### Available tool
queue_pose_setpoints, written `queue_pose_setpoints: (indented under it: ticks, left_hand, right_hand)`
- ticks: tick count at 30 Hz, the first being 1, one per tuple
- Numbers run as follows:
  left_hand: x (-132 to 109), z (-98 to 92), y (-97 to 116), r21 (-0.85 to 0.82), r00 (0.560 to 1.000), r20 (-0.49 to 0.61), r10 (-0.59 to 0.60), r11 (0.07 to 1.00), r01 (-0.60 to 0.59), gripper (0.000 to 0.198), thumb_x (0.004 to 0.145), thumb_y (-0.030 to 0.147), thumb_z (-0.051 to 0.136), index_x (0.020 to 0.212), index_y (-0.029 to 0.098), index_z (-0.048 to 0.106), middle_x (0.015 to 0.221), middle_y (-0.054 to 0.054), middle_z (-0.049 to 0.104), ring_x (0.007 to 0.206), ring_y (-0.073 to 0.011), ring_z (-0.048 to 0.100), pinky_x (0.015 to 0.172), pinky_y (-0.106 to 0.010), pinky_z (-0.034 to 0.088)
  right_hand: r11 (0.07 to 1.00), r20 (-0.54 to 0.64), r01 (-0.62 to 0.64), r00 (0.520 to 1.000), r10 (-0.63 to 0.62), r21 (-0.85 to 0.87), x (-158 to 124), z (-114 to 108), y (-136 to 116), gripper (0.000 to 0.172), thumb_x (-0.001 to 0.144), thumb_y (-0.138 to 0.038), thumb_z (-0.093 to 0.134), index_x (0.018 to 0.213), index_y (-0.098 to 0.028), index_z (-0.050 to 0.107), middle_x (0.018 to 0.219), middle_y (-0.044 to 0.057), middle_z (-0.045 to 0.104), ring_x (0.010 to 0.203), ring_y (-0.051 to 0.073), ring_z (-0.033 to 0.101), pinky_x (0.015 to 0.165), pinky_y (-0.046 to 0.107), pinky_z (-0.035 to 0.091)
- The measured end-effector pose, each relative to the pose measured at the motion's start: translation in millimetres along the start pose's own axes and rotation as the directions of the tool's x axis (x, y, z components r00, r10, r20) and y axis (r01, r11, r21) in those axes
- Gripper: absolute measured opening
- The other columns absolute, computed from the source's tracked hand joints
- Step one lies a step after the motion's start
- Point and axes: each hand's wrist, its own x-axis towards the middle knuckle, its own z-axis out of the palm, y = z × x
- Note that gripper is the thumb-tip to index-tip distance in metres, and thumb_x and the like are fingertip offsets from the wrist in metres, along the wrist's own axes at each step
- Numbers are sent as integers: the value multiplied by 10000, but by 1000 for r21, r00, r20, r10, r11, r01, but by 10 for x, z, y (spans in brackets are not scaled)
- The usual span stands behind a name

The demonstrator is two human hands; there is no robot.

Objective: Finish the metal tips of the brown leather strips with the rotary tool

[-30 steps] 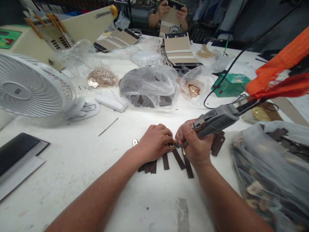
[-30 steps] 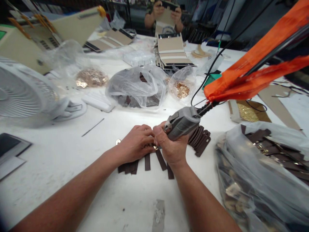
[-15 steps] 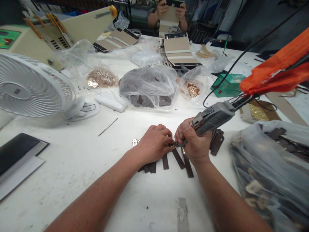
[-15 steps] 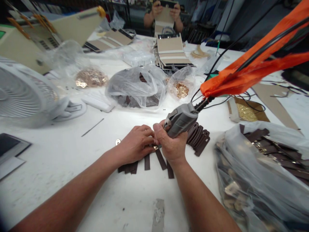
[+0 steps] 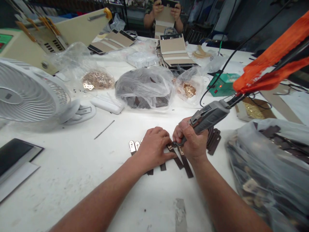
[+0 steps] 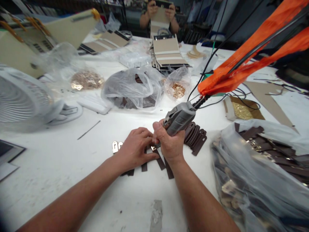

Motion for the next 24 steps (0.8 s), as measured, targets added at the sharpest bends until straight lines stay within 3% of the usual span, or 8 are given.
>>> queue_pose_setpoints:
  ticks: [9,16,24]
  left_hand:
    - [13,38,1,23,1000,-3,6,1000,-6,351,812,517,819,969,213,741,1056,-26,680,1137,-256,544,1008,-447,441]
    - [0,53,-31,-16,999,-21,27,999,-27,345,810,506,824,982,215,759,1074,-32,700,1131,-256,554,1020,-454,444]
    - [-22,43,-75,-77,994,-64,86,993,-91,282,954,475,678,1036,226,781,1072,-26,710,1080,-219,569,1027,-436,439]
  right_hand:
    - [999,-25,-45,999,44,-28,21,-9,-1,516,847,-543,810,828,-163,461,542,-60,450,417,87,468,441,217,426]
    - [1000,40,-25,999,24,11,3,-46,1,459,887,-492,791,861,-163,473,573,-54,471,450,87,484,472,223,443]
    - [991,18,58,998,-60,120,18,-28,-95,399,917,-432,772,863,-166,479,587,-50,473,475,92,494,470,218,431]
